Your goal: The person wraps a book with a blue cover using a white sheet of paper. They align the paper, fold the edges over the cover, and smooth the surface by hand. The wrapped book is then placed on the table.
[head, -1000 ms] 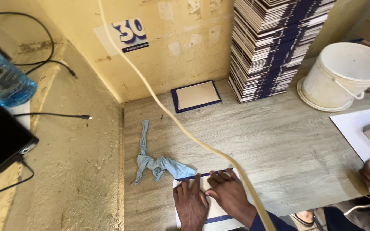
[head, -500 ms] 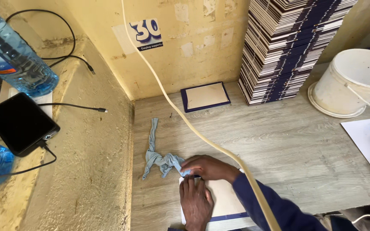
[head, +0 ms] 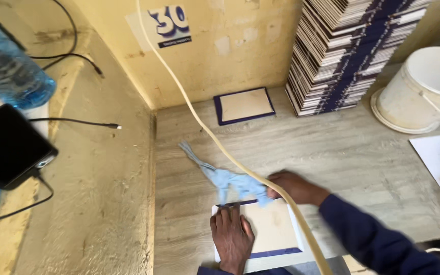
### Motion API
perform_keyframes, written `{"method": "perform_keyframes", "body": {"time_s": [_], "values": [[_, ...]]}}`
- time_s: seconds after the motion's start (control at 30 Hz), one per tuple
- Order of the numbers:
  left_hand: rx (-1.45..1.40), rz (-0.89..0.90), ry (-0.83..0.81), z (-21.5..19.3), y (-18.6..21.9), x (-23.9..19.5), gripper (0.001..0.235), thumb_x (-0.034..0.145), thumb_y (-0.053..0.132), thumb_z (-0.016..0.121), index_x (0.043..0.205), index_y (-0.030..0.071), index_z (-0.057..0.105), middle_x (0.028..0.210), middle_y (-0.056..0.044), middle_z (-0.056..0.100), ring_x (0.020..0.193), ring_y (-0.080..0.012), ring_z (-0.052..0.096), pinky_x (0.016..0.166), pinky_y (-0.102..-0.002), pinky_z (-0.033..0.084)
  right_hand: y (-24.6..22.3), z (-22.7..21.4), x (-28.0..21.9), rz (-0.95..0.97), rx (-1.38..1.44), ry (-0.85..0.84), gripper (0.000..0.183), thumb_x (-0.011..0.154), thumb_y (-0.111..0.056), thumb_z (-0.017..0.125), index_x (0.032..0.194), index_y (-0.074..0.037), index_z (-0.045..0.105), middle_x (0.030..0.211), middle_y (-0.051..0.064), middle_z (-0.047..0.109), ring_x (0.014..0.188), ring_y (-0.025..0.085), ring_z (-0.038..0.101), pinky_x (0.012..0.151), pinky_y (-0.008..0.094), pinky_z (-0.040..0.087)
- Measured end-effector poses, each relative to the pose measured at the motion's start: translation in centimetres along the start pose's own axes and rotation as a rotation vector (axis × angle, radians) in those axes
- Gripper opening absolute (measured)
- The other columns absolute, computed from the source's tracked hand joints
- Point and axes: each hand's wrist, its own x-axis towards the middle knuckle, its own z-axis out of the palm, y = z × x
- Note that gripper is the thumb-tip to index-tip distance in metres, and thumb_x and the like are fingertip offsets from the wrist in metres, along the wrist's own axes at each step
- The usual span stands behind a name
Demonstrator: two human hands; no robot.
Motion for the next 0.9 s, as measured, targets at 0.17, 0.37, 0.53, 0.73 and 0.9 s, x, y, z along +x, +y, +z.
{"method": "perform_keyframes", "body": {"time_s": [0.17, 0.37, 0.53, 0.73, 0.9], "values": [[0.073, -0.022, -0.144, 0.8, -0.1, 0.2, 0.064, 0.085, 0.03, 0.061, 0.149, 0.033, 0.063, 0.101, -0.012, 0.061, 0.096, -0.0357, 0.058, 0.101, -0.054, 0.045, 2.0, -3.1, -2.7, 0.421, -0.037, -0.111, 0.018, 0.091, -0.012, 0.066, 0.09, -0.024, 0.08, 0.092, -0.006, 0.083, 0.083, 0.016, 0.076, 0.069, 0.037, 0.053], [-0.089, 0.111, -0.049, 0.9, -0.3, 0.1, 0.043, 0.087, 0.017, 0.052, 0.123, 0.008, 0.072, 0.147, -0.023, 0.06, 0.15, -0.0452, 0.044, 0.126, -0.06, 0.03, -5.2, 1.6, 4.6, -0.065, 0.113, 0.148, 0.06, 0.109, -0.063, 0.044, 0.079, -0.019, 0.07, 0.071, -0.006, 0.067, 0.066, 0.016, 0.061, 0.076, 0.036, 0.048], [-0.161, 0.085, -0.063, 1.0, -0.5, 0.7, 0.056, 0.086, 0.015, 0.058, 0.141, 0.011, 0.067, 0.134, -0.017, 0.065, 0.128, -0.0407, 0.057, 0.118, -0.052, 0.041, 1.9, -1.7, -1.9, -0.115, 0.043, -0.073, 0.025, 0.097, -0.047, 0.08, 0.079, -0.029, 0.081, 0.084, -0.013, 0.083, 0.082, 0.018, 0.079, 0.093, 0.042, 0.05], [-0.14, 0.069, -0.059, 1.9, -0.5, 0.4, 0.055, 0.083, 0.015, 0.062, 0.138, 0.01, 0.069, 0.136, -0.021, 0.065, 0.131, -0.0396, 0.058, 0.117, -0.052, 0.042, -0.4, 3.4, 1.8, 0.424, 0.816, 0.079, 0.055, 0.087, 0.015, 0.075, 0.058, -0.014, 0.039, 0.058, -0.001, 0.047, 0.058, 0.004, 0.053, 0.052, 0.026, 0.045], [-0.137, 0.093, 0.016, 1.5, -0.2, 0.5, 0.045, 0.085, 0.013, 0.061, 0.127, 0.005, 0.075, 0.105, -0.017, 0.067, 0.113, -0.0402, 0.061, 0.109, -0.052, 0.048, -2.0, 0.2, 2.3, -0.105, 0.232, -0.053, 0.025, 0.096, -0.028, 0.064, 0.074, -0.015, 0.065, 0.071, -0.004, 0.072, 0.067, 0.018, 0.071, 0.075, 0.035, 0.056]]}}
